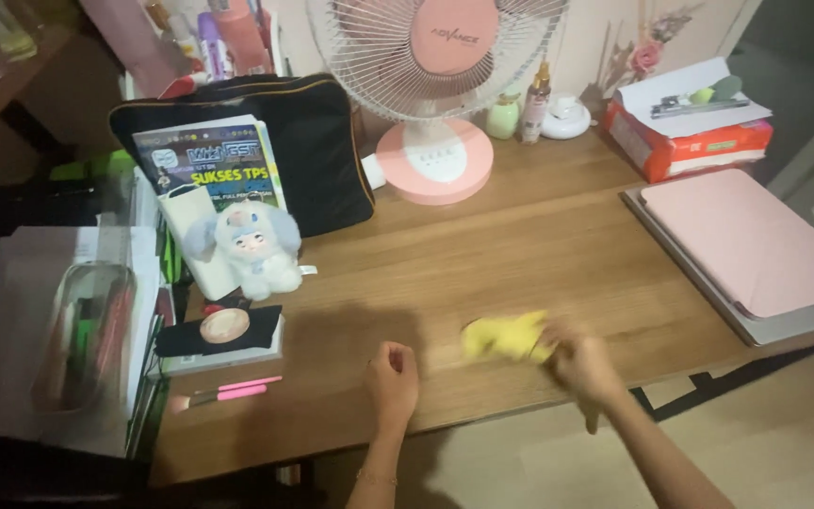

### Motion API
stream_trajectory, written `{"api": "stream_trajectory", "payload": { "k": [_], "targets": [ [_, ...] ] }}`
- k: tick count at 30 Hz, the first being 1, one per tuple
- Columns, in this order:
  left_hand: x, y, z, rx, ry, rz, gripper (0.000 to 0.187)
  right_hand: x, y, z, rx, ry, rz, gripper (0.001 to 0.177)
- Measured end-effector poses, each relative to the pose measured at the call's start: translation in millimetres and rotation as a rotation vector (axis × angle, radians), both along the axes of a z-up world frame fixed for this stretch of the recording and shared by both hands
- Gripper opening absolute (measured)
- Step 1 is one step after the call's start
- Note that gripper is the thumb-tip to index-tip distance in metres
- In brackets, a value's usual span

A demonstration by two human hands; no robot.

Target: The person wipes a wooden desk surface with a yellow cloth. They move the cloth back and forth across the desk, cleaning around a pink fan, a black bag, and various stationery items.

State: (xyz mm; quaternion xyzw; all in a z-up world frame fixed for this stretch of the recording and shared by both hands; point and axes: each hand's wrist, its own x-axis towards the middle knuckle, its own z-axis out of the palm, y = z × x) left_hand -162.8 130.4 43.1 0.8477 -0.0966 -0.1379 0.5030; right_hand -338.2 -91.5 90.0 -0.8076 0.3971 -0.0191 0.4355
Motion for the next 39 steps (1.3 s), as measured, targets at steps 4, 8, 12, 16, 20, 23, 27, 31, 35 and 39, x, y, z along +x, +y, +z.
{"api": "stream_trajectory", "payload": {
  "k": [4,8,12,16,20,23,27,31,35,39],
  "targets": [
    [-12,-12,11,0.015,0.076,-0.041,0.018,10,-25,-1,-0.319,-0.062,-0.195,0.056],
    [-24,-31,17,0.015,0.111,-0.11,0.017,20,-30,-52,-0.454,-0.311,0.227,0.067],
    [-22,-56,-7,-0.085,0.065,-0.141,0.016,12,-7,-30,-0.694,-0.053,0.074,0.08],
    [-23,-78,-27,-0.014,-0.007,-0.181,0.015,11,4,-64,-0.861,0.155,0.086,0.068],
    [-21,-96,-22,-0.036,0.021,-0.237,0.014,21,-26,-88,-0.815,0.116,-0.016,0.075],
    [-24,-112,-10,0.013,0.097,-0.227,0.013,31,-50,-101,-0.952,0.024,-0.072,0.058],
    [-22,-145,-2,-0.058,0.067,-0.291,0.013,52,-79,-107,-1.034,-0.009,-0.15,0.055],
    [-15,-186,1,0.064,-0.016,-0.29,0.014,70,-108,-99,-1.03,-0.035,-0.158,0.051],
    [-3,-232,-20,0.088,-0.156,-0.314,0.013,88,-146,-111,-1.122,-0.124,-0.189,0.057],
    [9,-272,-47,0.025,-0.215,-0.262,0.011,107,-178,-105,-1.144,-0.16,-0.254,0.042]
  ]
}}
